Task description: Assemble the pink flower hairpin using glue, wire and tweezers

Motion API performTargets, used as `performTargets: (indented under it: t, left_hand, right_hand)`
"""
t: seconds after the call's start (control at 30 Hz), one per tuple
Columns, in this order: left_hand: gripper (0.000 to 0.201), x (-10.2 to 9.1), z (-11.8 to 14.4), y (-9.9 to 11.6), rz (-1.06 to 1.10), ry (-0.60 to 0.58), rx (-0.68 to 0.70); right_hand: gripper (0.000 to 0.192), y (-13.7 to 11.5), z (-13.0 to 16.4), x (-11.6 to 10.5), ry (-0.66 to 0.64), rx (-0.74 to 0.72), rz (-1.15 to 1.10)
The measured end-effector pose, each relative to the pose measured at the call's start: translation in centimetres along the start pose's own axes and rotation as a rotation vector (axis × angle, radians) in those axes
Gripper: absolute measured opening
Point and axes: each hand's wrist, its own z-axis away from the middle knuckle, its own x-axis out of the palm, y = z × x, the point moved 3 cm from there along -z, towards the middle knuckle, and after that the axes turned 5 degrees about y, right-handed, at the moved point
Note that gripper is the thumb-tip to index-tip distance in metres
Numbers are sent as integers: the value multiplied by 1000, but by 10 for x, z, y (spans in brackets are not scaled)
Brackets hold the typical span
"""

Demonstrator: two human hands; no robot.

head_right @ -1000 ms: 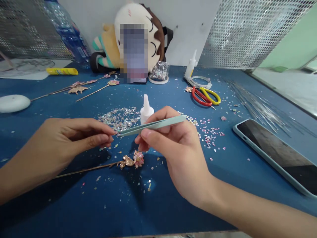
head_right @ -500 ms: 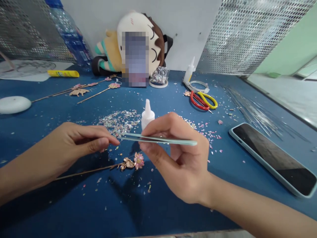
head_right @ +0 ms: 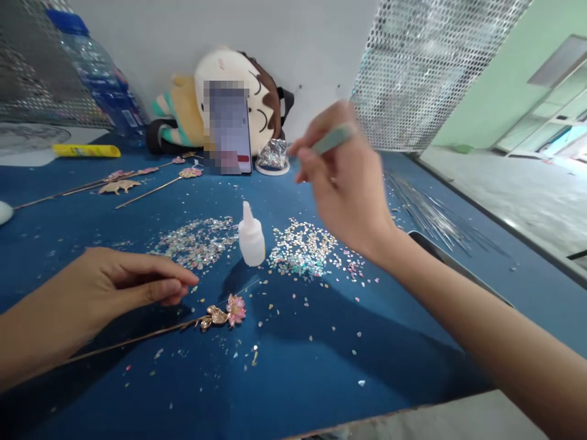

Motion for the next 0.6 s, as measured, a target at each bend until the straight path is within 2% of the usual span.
performTargets:
  t: [0.07,0.13,0.2,0.27,0.33,0.43,0.53,0.6]
  left_hand:
    - [23,1,4,3,-15,27,9]
    - [26,1,8,7,-25,67,51]
    - [30,2,10,9,-8,89,68]
    - [30,1,8,7,9,92,63]
    - [24,0,3,3,5,86,74]
    - [15,-2,-4,-4,-9,68,104]
    - [13,-4,-8,-3,-40,98,105]
    - [15,-4,-9,-2,-74,96,33]
  right_hand:
    - [18,22,-5,15,-250,33,128]
    - [8,36,-8,32,-487,51,242]
    - [24,43,-10,49,-672,68,330]
    - [39,45,-11,62,-793,75,389]
    - [39,46,-11,71,-856,74,422]
    - [39,47,-11,71,-875,72,439]
    - [29,45,-9,58,-819,73,424]
    - [25,40,-7,46,-763,77,394]
